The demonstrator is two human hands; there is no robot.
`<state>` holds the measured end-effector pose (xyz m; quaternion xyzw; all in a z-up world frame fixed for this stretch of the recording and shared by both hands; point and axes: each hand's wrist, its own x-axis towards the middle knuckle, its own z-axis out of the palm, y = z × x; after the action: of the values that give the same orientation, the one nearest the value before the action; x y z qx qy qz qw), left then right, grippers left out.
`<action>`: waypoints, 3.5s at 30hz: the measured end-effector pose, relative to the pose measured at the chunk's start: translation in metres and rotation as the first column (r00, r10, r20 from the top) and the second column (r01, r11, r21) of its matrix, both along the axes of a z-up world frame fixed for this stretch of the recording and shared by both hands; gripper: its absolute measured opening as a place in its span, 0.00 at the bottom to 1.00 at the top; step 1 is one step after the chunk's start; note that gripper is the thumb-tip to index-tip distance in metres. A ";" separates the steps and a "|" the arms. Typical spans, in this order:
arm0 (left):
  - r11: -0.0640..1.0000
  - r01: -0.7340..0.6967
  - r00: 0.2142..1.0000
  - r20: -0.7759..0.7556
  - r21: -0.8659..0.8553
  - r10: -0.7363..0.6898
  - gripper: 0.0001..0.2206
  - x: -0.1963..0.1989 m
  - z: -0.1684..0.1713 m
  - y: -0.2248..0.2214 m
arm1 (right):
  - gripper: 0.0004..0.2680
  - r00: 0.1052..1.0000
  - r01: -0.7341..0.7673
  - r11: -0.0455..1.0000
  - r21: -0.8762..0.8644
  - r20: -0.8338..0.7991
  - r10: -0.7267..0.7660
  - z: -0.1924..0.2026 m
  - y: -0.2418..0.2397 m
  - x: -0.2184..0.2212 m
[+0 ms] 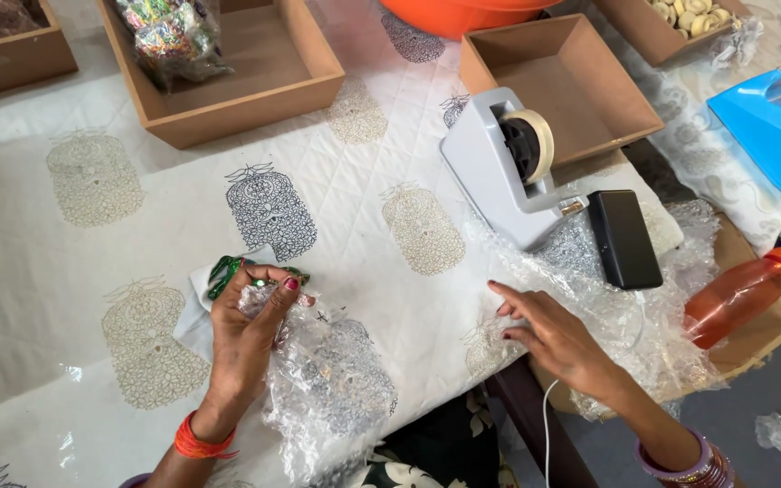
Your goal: The person is wrapping small decorative green elephant figurines in bubble wrap for packaging.
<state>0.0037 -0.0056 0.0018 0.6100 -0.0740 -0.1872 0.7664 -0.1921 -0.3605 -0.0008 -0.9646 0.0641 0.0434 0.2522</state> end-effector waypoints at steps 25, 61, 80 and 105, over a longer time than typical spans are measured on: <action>0.941 -0.261 0.947 0.132 -0.216 0.293 0.07 0.020 -0.003 0.017 | 0.11 0.987 -0.082 0.681 0.727 -0.037 0.158 0.026 0.083 0.139; 0.984 0.178 0.964 0.198 0.015 -0.178 0.09 -0.002 0.010 0.015 | 0.19 0.972 -0.228 0.642 0.732 0.136 0.190 0.071 0.149 0.160; 0.979 0.162 0.986 -0.010 -0.127 -0.164 0.08 -0.002 0.020 0.021 | 0.21 0.942 -0.231 0.463 0.856 0.077 0.328 0.072 0.146 0.158; 0.993 0.108 0.976 0.184 0.051 -0.116 0.08 -0.003 0.004 0.009 | 0.15 0.967 -0.252 0.571 0.781 0.181 0.179 0.064 0.142 0.169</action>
<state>0.0003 0.0031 0.0059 0.6353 -0.1759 -0.1737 0.7316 -0.0227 -0.2184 0.0637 -0.7509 -0.0903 0.0581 0.6516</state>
